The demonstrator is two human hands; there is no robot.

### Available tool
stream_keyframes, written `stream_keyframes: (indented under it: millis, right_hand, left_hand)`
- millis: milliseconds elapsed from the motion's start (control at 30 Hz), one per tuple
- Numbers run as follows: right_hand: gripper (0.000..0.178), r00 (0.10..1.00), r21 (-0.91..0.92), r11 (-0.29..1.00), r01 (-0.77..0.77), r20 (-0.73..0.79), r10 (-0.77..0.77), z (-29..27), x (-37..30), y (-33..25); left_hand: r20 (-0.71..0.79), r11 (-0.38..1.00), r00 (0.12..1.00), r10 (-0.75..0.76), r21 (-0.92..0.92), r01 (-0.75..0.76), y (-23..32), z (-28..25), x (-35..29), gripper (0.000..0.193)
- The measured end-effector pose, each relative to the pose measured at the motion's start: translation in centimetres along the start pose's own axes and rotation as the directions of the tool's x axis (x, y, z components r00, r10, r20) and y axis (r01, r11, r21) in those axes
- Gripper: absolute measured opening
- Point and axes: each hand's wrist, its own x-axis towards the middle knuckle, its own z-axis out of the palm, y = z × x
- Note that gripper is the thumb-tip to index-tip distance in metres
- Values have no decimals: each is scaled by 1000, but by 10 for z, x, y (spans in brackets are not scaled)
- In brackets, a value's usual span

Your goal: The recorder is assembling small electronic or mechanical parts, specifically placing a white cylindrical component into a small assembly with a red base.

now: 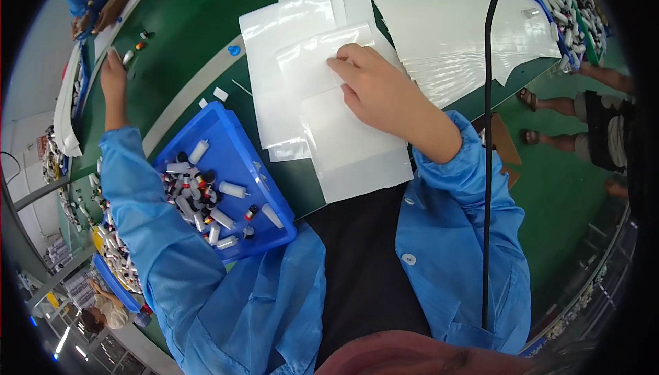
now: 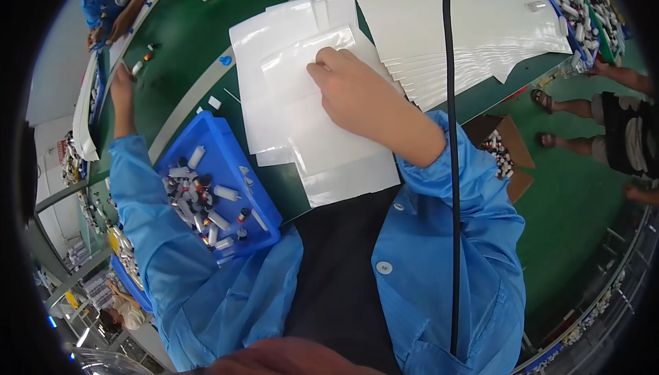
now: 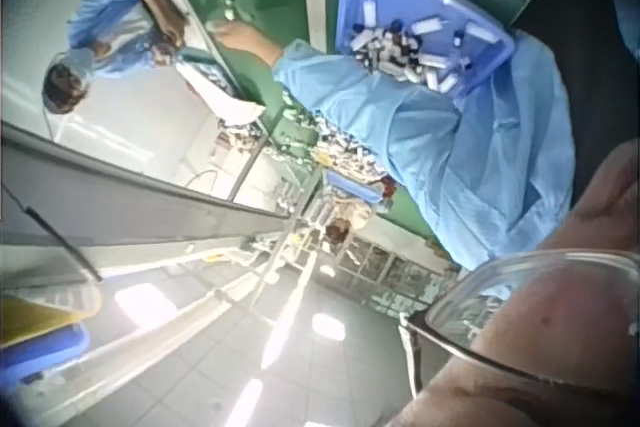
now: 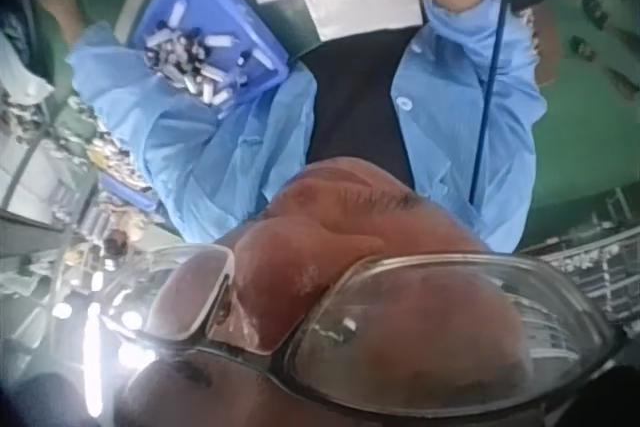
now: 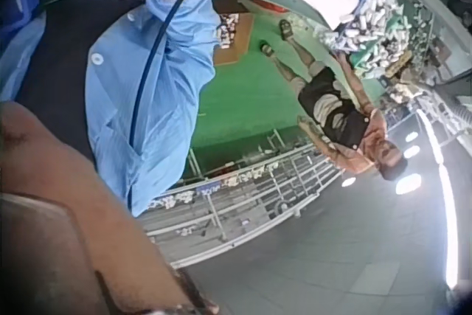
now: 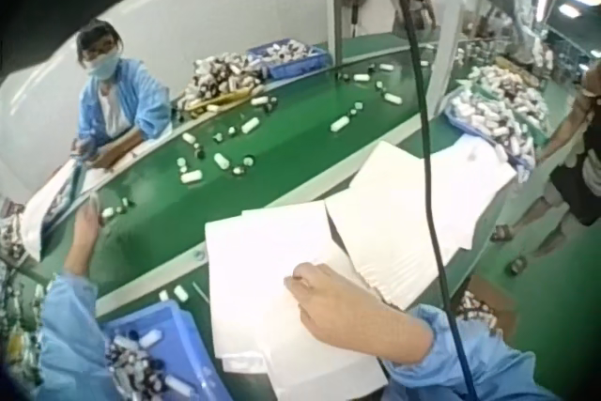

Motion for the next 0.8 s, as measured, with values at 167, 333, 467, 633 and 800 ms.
stream_keyframes:
  millis: [167,333,467,633,800]
  right_hand:
    - [29,988,-134,982,134,-57,-143,1,0,-7]
    - [28,992,-251,963,96,-58,-114,17,-1,2]
    - [26,997,-358,933,32,-57,-56,8,-10,-19]
    - [22,982,-449,893,23,-159,-106,3,-19,-29]
    - [18,996,-414,910,32,-62,-63,-1,-17,-25]
  left_hand:
    - [416,392,874,251,-869,301,200,-31,-105,46]
    - [615,345,664,426,-788,510,322,-8,-197,53]
    - [740,608,547,390,-654,451,336,27,-222,68]
    - [740,652,539,403,-645,398,330,39,-222,73]
    - [732,583,563,384,-665,467,324,49,-223,73]
